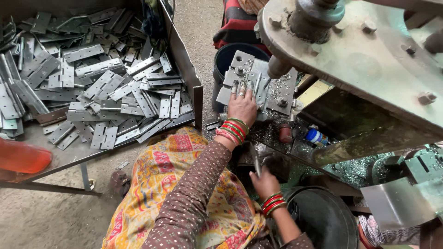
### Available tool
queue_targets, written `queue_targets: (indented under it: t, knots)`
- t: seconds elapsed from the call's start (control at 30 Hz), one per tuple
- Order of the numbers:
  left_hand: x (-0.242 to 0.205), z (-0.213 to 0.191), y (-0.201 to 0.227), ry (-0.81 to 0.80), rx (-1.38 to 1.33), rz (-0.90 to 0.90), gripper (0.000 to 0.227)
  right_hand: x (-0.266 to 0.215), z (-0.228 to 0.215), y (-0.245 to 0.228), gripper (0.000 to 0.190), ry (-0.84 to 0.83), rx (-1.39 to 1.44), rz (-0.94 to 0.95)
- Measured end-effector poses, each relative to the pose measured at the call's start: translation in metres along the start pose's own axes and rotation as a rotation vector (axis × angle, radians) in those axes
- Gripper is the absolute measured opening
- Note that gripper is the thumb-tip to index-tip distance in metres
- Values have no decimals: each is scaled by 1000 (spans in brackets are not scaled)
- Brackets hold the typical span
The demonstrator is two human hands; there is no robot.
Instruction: The person repeatedly picks metal hinge blanks from a bin, places them into a drill press jig, and operates the machine to drill holes. After each cycle, the person removes the processed hinge and returns it to the bin. The process is repeated continuously throughout the clip.
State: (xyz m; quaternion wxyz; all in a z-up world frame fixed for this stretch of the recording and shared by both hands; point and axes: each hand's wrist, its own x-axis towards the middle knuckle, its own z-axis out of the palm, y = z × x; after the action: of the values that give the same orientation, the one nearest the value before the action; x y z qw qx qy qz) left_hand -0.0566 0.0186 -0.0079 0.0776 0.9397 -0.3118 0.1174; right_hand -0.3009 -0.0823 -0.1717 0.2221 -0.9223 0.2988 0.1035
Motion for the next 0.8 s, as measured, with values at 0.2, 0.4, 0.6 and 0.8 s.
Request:
queue_targets:
  t: [0.2,0.4,0.6,0.8]
  knots:
    - [-9,-4,-5,-18,-37,12,35,3,70,8,38,118,215,-101]
    - [-9,-19,-6,24,-37,43,33,-1,7,1,52,71,62,-125]
    - [14,-2,3,-115,-56,10,28,-9,-31,-13,51,20,19,-99]
    - [20,2,2,-61,-88,-9,29,-17,13,-11,36,147,292,-185]
